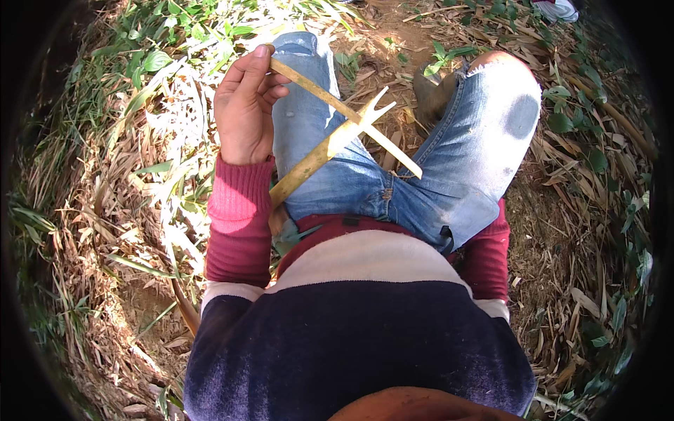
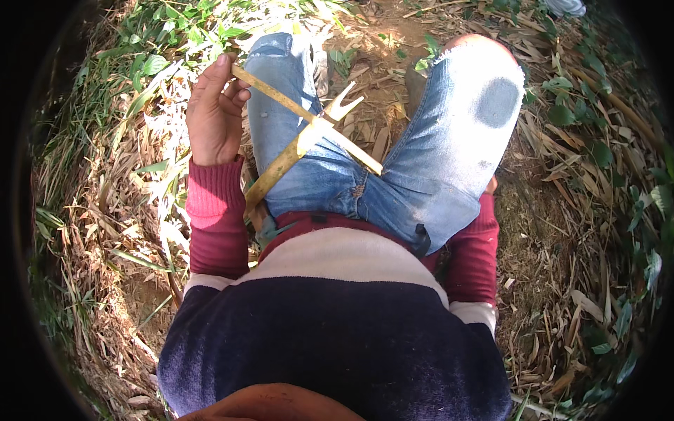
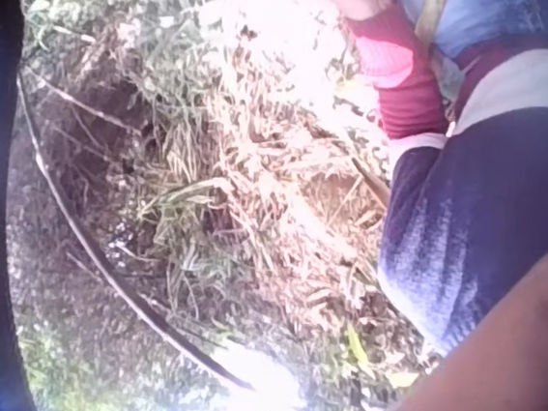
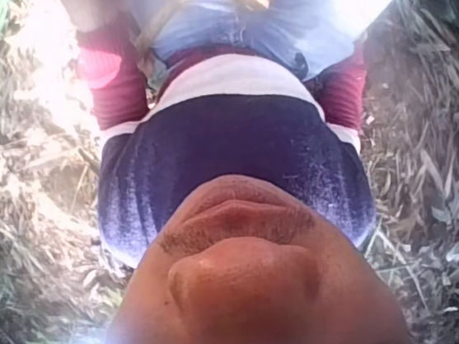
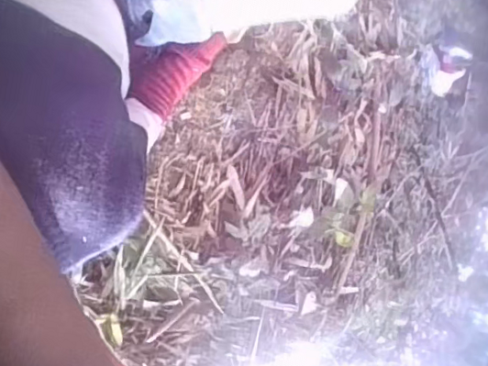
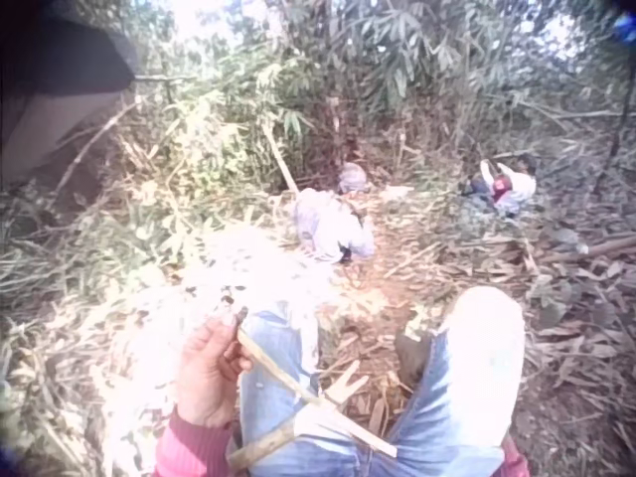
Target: The person sits on the ground in a forest and uses a large machete to sharpen a small wooden stick. They repeatedly rub the stick against the blade's edge and inspect the tool's surface. Another person is visible working in the background.
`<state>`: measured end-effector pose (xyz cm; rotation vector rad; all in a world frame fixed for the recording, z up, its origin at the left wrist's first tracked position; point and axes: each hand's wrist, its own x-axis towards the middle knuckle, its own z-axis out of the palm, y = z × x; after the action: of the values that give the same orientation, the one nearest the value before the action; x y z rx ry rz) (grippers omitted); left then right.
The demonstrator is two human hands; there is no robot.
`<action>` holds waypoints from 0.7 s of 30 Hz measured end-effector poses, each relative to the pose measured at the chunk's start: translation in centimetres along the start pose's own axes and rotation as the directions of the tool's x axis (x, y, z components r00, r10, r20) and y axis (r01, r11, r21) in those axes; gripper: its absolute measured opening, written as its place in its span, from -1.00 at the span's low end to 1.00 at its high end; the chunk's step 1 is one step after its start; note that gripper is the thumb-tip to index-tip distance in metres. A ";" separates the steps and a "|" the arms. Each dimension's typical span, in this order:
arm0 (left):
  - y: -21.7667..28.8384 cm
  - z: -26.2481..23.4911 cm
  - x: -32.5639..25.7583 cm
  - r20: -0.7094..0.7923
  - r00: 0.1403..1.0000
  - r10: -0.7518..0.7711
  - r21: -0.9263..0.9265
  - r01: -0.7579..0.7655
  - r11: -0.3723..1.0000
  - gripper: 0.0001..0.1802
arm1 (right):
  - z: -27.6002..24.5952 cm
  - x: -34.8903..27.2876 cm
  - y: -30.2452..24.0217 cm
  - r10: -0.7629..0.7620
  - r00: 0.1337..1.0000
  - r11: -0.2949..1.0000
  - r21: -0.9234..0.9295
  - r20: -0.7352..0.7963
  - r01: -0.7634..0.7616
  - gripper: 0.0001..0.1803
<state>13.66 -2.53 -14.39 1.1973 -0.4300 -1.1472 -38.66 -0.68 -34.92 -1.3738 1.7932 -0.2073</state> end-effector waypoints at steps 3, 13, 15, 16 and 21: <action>0.4 0.1 -0.8 -0.008 1.000 0.003 0.025 -0.003 1.000 -0.74 | -5.8 -4.0 -15.2 -0.233 0.756 0.972 -0.142 -0.612 0.184 -0.63; -1.7 3.2 -3.5 0.167 0.986 0.027 -0.060 -0.017 0.998 -0.76 | -0.2 -12.3 -35.3 -0.778 0.626 0.626 -0.012 0.059 0.780 -0.64; -2.0 2.7 -3.7 0.234 0.969 0.081 0.098 -0.106 0.989 -0.70 | 2.2 -12.0 -34.6 -0.672 0.712 0.735 0.068 0.201 0.675 -0.69; -1.8 3.3 -4.2 0.238 0.965 0.108 0.218 -0.162 0.963 -0.67 | 3.2 -11.4 -34.1 -0.712 0.693 0.694 0.258 0.112 0.672 -0.78; -2.6 -1.4 -5.4 0.706 0.707 -0.046 0.708 -0.706 0.018 -0.64 | 1.8 -9.7 -33.4 -0.503 0.864 0.587 0.723 -0.026 0.364 -0.70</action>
<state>11.29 2.98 -15.66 1.6586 -2.2233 -0.5520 -13.07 -4.52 -11.63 -1.1620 0.9855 -0.9186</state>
